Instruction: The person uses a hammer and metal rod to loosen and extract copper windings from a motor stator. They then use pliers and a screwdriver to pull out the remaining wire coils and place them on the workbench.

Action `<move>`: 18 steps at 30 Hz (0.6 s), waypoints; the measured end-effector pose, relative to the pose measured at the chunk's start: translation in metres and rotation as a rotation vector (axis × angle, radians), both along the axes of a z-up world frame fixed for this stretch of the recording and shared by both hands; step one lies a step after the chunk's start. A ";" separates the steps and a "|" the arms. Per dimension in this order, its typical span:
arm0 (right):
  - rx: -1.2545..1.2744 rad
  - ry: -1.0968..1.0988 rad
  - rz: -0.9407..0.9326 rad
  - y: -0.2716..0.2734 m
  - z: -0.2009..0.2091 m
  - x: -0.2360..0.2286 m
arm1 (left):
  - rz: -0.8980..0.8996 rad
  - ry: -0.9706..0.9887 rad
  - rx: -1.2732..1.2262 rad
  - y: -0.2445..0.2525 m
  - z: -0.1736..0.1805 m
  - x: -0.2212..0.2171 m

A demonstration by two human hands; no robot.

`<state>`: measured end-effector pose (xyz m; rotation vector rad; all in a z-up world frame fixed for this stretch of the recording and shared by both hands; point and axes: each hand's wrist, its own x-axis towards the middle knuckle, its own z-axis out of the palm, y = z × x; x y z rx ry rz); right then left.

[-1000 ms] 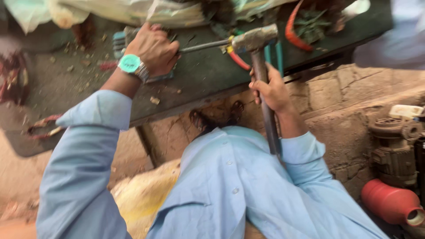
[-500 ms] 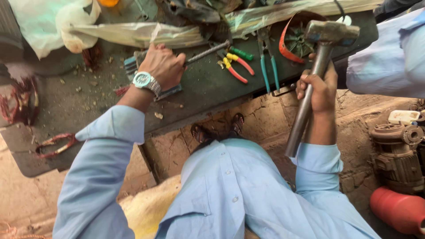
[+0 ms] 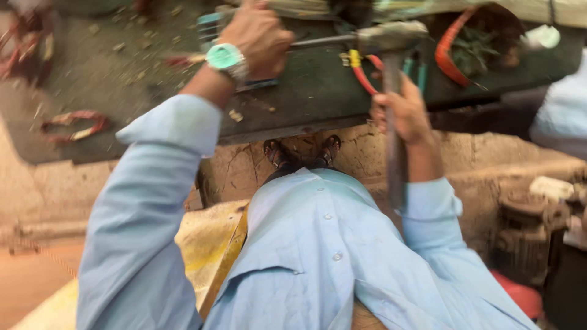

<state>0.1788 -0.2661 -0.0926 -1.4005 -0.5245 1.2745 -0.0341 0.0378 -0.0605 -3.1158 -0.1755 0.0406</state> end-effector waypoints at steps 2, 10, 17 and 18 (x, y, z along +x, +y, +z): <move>-0.008 0.023 -0.076 -0.013 -0.001 0.010 | 0.013 -0.028 -0.026 0.002 -0.006 -0.002; 0.171 0.006 -0.221 -0.015 0.029 0.037 | 0.046 -0.323 0.013 -0.006 -0.013 0.007; 0.043 0.001 -0.017 0.034 0.033 -0.025 | 0.077 -0.149 -0.009 -0.004 -0.005 0.009; 0.025 0.001 0.006 0.036 0.034 -0.031 | 0.075 -0.128 -0.017 -0.005 -0.005 0.009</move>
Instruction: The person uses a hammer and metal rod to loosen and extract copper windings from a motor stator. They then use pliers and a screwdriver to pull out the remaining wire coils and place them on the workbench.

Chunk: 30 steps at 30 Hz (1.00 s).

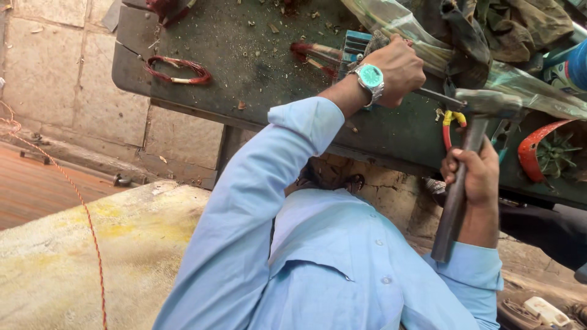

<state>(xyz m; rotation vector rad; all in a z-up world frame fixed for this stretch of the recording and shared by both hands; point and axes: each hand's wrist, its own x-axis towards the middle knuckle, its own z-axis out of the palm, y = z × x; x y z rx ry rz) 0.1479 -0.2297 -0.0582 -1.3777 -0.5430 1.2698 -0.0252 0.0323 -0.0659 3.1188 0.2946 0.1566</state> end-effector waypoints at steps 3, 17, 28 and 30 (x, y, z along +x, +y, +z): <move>-0.024 -0.010 -0.001 -0.004 -0.001 -0.012 | -0.004 -0.050 -0.019 -0.004 -0.003 0.004; -0.334 -0.625 0.018 0.028 -0.052 -0.008 | -0.044 0.082 -0.041 -0.007 0.003 0.001; -0.013 -0.928 0.010 0.094 0.012 0.023 | 0.008 0.078 -0.049 -0.004 0.017 -0.002; 0.043 -0.921 0.151 0.103 0.024 0.016 | 0.003 0.068 -0.066 -0.002 0.016 -0.003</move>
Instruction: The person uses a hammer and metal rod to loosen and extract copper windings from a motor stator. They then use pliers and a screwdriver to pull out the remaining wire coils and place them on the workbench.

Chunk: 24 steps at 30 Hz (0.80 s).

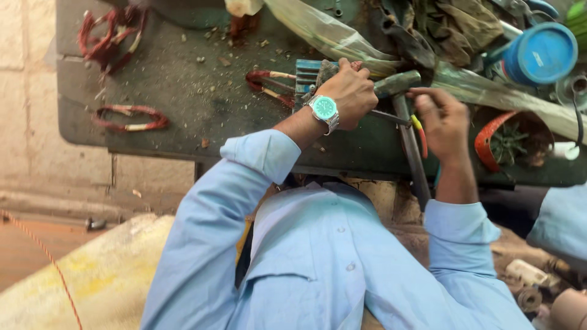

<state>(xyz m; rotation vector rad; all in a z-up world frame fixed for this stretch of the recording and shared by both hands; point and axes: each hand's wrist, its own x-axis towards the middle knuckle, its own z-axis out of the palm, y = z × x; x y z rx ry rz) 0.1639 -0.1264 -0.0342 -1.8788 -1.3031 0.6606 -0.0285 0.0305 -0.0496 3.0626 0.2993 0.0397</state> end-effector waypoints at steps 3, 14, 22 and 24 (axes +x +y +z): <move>-0.071 -0.030 0.178 0.013 0.007 -0.019 | -0.011 -0.044 -0.064 0.001 0.005 -0.003; -0.066 -0.032 0.290 0.031 0.019 -0.033 | 0.087 -0.584 -0.299 -0.004 0.044 -0.020; 0.309 -0.194 0.149 0.034 0.055 -0.078 | 0.511 -0.899 -0.386 0.057 0.029 -0.133; 0.306 -0.194 0.180 0.034 0.057 -0.100 | 0.668 -0.786 -0.354 0.073 0.015 -0.164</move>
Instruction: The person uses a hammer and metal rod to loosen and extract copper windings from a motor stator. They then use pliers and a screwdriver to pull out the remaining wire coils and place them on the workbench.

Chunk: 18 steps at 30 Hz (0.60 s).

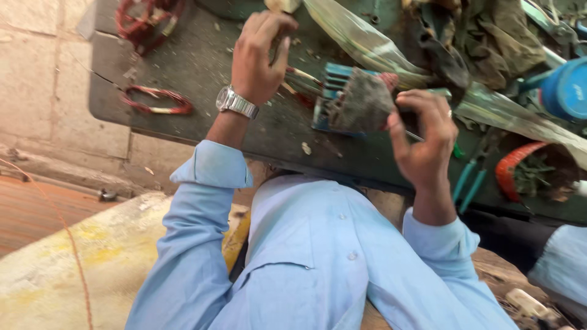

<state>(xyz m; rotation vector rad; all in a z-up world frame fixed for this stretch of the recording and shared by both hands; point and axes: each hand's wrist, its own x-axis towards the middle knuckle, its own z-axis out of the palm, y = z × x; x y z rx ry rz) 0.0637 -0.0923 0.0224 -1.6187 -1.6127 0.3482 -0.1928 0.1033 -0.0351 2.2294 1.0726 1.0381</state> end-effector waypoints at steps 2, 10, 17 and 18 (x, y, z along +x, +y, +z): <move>0.014 -0.100 0.019 0.010 -0.004 -0.021 | -0.079 0.050 -0.069 0.009 -0.018 -0.018; -0.055 -0.292 -0.055 0.039 -0.037 -0.064 | -0.303 0.451 -0.112 0.031 -0.085 -0.012; 0.107 -0.243 -0.106 0.038 -0.060 -0.065 | -0.482 0.471 -0.224 0.054 -0.090 -0.023; 0.128 -0.225 -0.112 0.038 -0.062 -0.064 | -0.470 0.456 -0.222 0.054 -0.087 -0.029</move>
